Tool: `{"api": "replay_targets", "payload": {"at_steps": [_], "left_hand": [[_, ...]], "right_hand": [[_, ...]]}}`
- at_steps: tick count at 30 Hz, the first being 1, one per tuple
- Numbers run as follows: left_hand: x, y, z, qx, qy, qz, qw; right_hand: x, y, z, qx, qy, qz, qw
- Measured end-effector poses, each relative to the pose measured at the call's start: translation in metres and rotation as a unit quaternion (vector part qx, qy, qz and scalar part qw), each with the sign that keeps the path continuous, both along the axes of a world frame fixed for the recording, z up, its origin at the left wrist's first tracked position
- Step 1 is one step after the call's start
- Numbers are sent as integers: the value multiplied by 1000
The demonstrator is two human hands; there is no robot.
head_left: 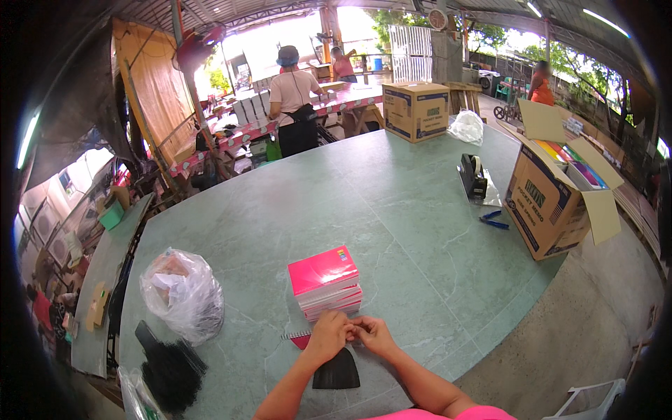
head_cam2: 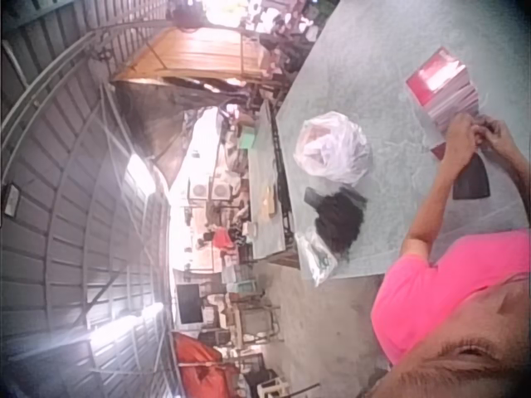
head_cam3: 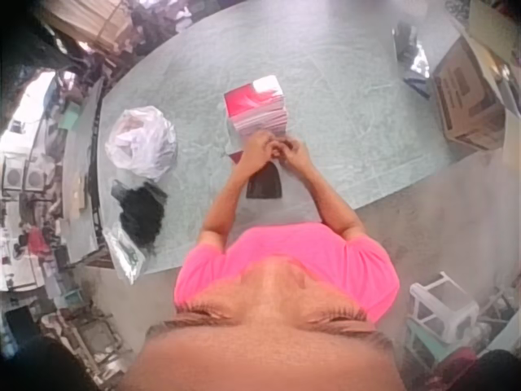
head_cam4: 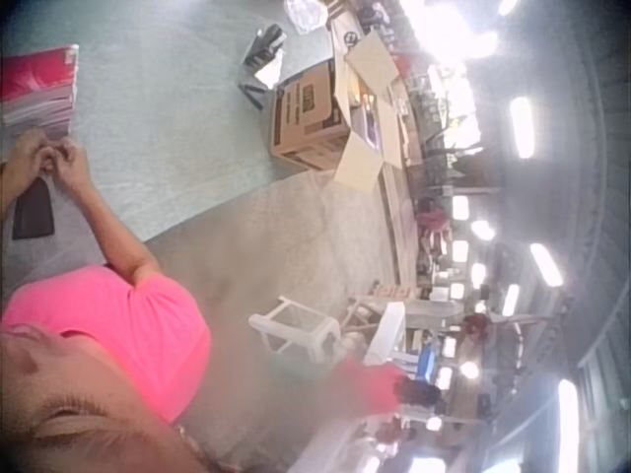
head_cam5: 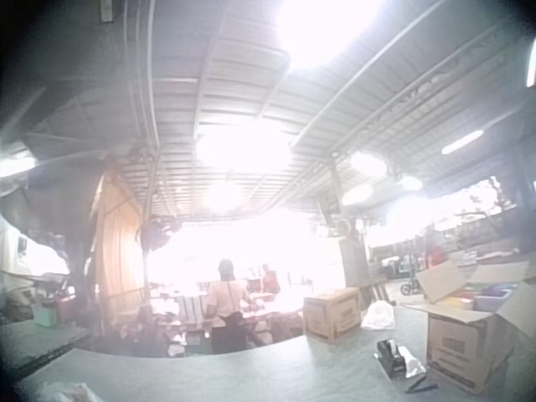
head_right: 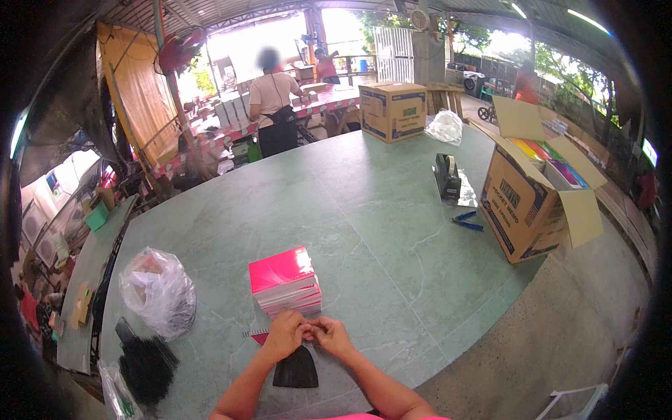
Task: The person threads a plastic spiral through the pre-punched holes of a stack of pink paper to assemble a small notebook.
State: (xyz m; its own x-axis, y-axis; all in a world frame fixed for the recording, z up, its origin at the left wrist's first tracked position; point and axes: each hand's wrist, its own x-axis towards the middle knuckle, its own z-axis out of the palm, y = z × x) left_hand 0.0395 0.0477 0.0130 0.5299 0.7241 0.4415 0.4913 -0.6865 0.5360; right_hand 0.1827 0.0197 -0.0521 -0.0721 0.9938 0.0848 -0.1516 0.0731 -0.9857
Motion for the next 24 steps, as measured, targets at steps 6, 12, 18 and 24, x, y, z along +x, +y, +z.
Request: {"api": "replay_targets", "payload": {"at_steps": [6, 12, 18, 24], "left_hand": [[-8, 1, -6, 1, -39, 0, 999], [-14, -7, 20, -110, -12, 2, 994], [-11, -14, 23, -100, 106, 12, 989], [1, -14, 15, -96, 85, -24, 991]], "right_hand": [[-7, -3, 3, 4, 94, 32, 995], [2, -14, 22, -61, 31, 28, 997], [25, -34, 34, 12, -167, -91, 982], [31, -41, 26, -35, -27, -94, 995]]}}
